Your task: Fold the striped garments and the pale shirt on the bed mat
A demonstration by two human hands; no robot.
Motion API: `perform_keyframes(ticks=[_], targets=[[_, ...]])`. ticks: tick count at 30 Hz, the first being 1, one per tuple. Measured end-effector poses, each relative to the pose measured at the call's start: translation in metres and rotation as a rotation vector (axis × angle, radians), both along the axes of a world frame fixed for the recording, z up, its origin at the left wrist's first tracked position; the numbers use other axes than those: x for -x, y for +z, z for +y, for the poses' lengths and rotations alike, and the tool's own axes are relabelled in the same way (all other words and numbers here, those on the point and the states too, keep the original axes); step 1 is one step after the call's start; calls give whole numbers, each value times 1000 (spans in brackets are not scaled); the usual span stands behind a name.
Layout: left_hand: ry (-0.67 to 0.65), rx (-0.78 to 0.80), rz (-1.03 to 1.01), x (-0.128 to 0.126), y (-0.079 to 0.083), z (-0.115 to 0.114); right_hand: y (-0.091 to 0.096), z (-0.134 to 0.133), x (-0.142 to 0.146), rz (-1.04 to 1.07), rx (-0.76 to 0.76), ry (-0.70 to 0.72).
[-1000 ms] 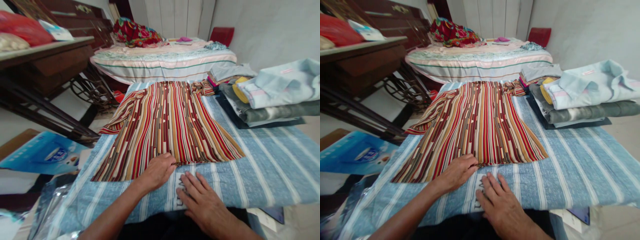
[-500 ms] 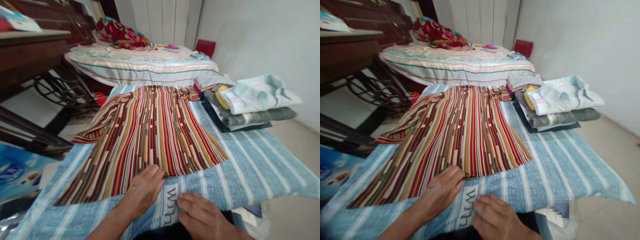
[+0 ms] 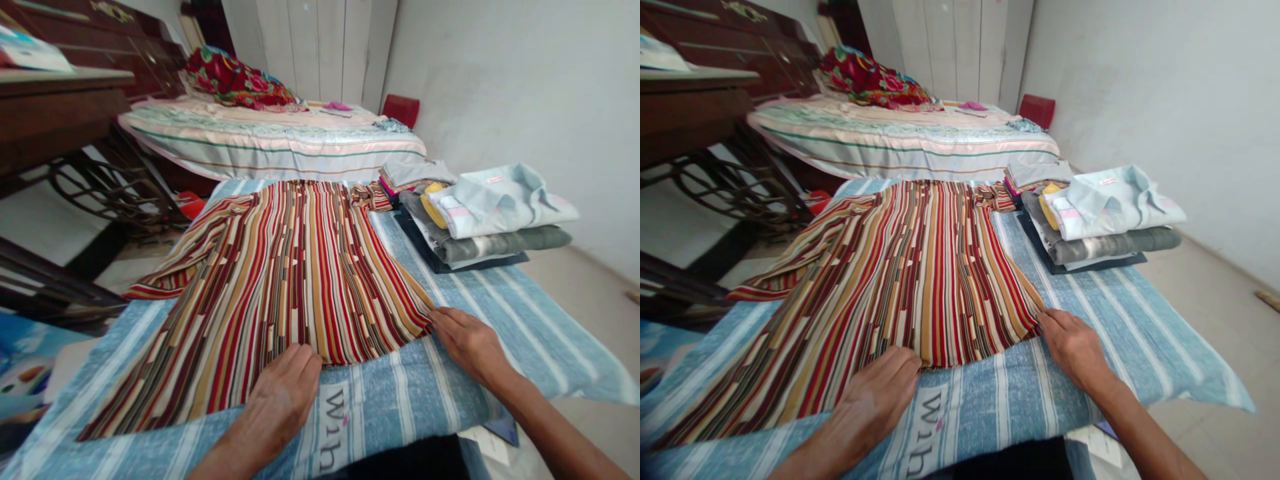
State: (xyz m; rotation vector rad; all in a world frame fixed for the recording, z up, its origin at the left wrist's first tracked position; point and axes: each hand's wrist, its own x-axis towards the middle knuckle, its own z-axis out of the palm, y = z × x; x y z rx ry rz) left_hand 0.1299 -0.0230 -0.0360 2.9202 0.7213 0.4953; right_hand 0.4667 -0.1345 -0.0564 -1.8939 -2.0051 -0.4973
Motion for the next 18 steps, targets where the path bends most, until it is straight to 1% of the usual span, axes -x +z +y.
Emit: perform_keyframes(ticks=[4,8,12,15,18], targets=[[-14,-40,-23,-1,-3,-1,4,3,-3,11,-61,-34],[-13,-125,-104,0,-6,-1,8,4,-5,31,-105,-61],[1,-193,-144,-1,-2,-2,13,4,-4,76,-154,-82],[1,-194,-148,-2,3,-3,15,2,-4,115,-190,-114],[-4,-162,-141,-1,4,-4,14,0,-4,147,-202,-153]])
